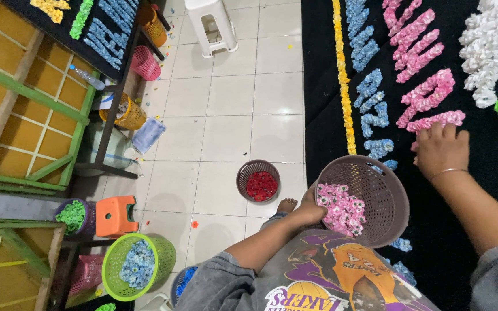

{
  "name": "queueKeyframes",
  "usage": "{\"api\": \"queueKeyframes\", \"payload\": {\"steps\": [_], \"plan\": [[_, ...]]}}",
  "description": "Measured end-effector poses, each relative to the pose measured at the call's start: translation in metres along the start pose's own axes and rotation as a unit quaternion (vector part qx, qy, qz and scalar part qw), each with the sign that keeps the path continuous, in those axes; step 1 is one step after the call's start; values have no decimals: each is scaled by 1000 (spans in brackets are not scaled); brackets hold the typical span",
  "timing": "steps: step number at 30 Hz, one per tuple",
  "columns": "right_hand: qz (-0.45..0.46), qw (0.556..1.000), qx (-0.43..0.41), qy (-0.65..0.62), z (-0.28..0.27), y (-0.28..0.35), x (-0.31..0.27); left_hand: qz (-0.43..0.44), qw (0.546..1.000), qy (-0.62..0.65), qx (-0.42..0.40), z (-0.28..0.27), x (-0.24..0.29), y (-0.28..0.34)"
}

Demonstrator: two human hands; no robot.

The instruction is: The person sits on the floor and picks up red flower pieces from a black mat, placing them into a brown basket. They then stand up, walk to a collection of buckets, and pour blue flower pieces from a basket into a pink bucket. Finally, the person returns to the mat and arranges pink flower pieces into a basket.

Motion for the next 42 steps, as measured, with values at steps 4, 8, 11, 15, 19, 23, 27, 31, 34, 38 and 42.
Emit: {"api": "queueKeyframes", "payload": {"steps": [4,8,11,15,19,23,27,31,34,38,42], "plan": [[-27,984,162,69,22,-8,14,-41,998,35,-25,-14,14,24],[-32,991,123,52,59,-32,14,-25,999,28,-3,-29,34,10],[-45,999,8,23,96,-50,7,-52,998,-9,-33,-40,54,3],[-75,963,-158,-205,7,-56,-17,28,999,33,-16,-44,58,-65],[-102,862,-327,-374,-76,-56,-87,72,997,5,-6,-53,83,-117],[5,941,-238,-242,-14,-90,-13,56,995,-74,-31,-74,113,-107],[61,996,-34,53,77,-80,41,74,996,-31,-50,-96,131,-117],[76,976,-196,-57,68,-81,32,52,997,-23,-59,-111,130,-148],[126,913,-238,-308,18,-80,-9,88,993,-54,-51,-122,146,-151],[78,831,-334,-438,-14,-92,-83,40,986,-126,-106,-140,180,-105],[110,958,-256,-71,50,-94,-31,41,988,-96,-112,-143,185,-118]]}}
Point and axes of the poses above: each hand's wrist, its own y-axis away from the middle knuckle, its own z-axis out of the palm, x = y × z, the point moved 6 cm from there along -y, towards the middle knuckle, and after that the axes turned 4 degrees about x, right-handed, at the moved point
